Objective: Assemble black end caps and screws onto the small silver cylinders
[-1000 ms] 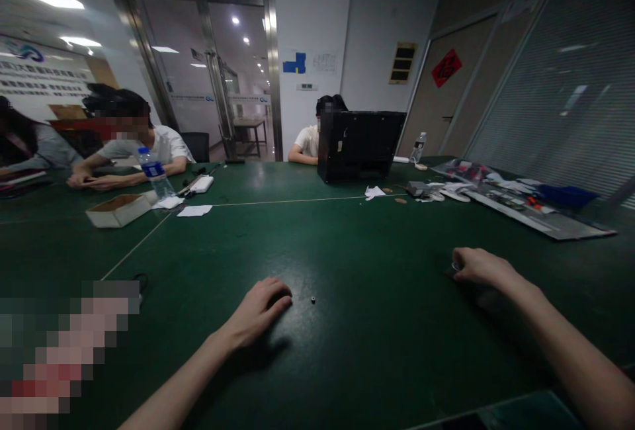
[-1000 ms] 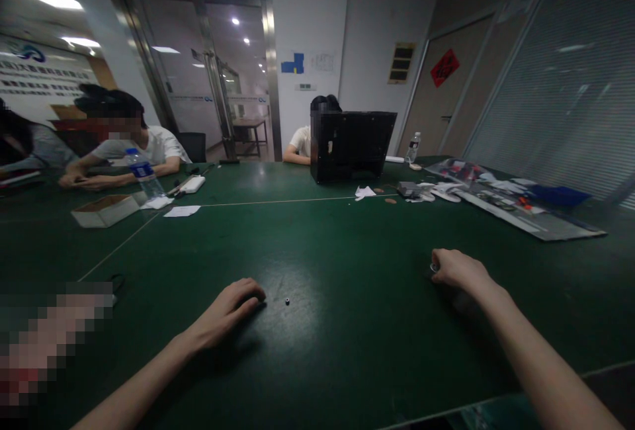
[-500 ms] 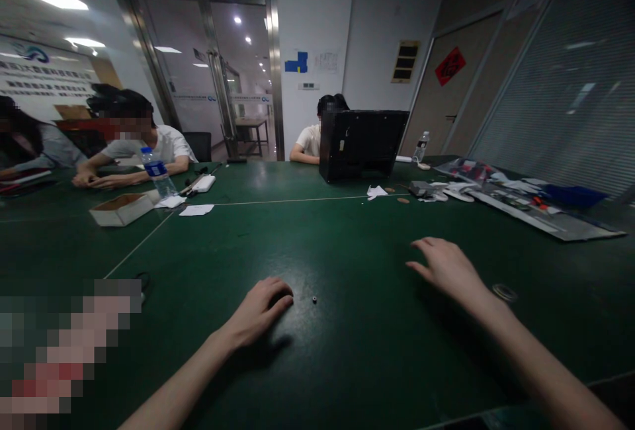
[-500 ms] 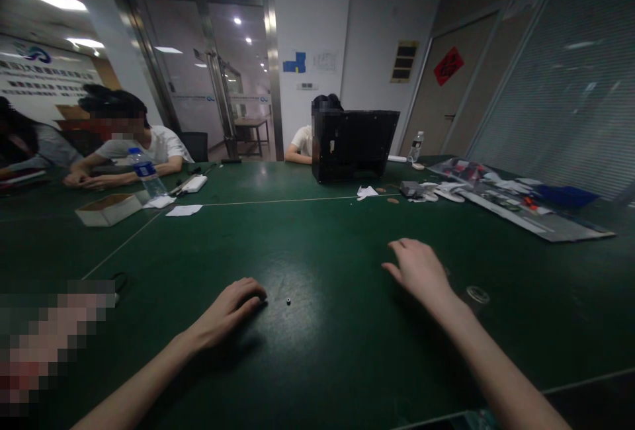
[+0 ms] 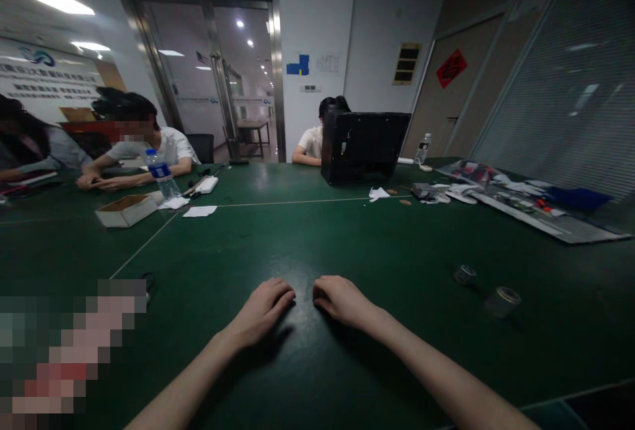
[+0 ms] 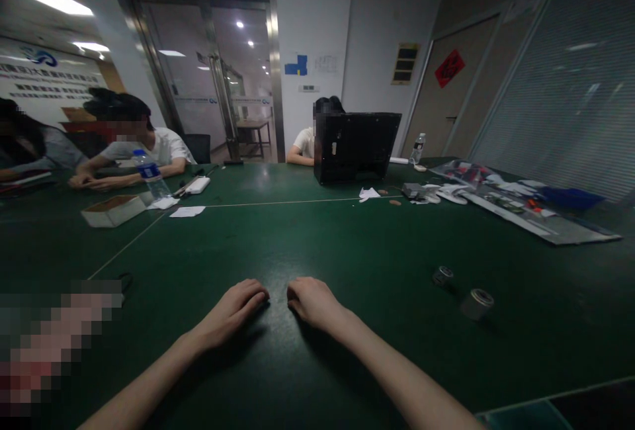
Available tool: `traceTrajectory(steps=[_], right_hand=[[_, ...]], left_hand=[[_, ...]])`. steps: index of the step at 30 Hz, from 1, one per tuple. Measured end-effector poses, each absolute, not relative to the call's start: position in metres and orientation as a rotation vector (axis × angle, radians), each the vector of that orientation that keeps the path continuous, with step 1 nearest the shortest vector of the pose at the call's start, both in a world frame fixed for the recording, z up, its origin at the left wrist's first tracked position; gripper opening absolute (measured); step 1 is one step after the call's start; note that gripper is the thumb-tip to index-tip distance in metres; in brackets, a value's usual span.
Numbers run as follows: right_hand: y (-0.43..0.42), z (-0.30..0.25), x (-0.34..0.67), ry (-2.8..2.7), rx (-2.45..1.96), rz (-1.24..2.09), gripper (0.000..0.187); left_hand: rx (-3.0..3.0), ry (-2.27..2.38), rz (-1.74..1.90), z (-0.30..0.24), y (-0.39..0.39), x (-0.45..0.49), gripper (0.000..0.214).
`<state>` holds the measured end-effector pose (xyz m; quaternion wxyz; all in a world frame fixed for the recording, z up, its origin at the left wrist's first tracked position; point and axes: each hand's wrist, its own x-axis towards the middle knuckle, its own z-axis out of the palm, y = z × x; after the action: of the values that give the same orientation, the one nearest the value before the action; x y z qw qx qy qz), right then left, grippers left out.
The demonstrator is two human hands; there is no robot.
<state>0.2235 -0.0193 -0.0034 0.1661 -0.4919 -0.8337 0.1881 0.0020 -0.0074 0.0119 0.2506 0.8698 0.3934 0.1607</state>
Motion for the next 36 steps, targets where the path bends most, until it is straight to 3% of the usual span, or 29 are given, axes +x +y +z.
traceTrajectory(steps=[4, 7, 12, 36], right_hand=[[-0.017, -0.010, 0.216, -2.159, -1.234, 0.855, 0.011], [-0.017, -0.018, 0.211, -1.812, -1.179, 1.310, 0.012], [-0.022, -0.028, 0.205, -1.286, -0.970, 1.796, 0.032], [-0.027, -0.025, 0.203, -1.055, -0.905, 1.858, 0.038]], left_hand=[[2.381, 1.072, 0.433, 0.013, -0.008, 0.003, 0.033], [2.411, 1.076, 0.447, 0.012, -0.008, 0.003, 0.029], [2.447, 1.070, 0.466, 0.007, -0.006, 0.002, 0.022], [2.446, 1.027, 0.525, 0.004, -0.009, 0.005, 0.015]])
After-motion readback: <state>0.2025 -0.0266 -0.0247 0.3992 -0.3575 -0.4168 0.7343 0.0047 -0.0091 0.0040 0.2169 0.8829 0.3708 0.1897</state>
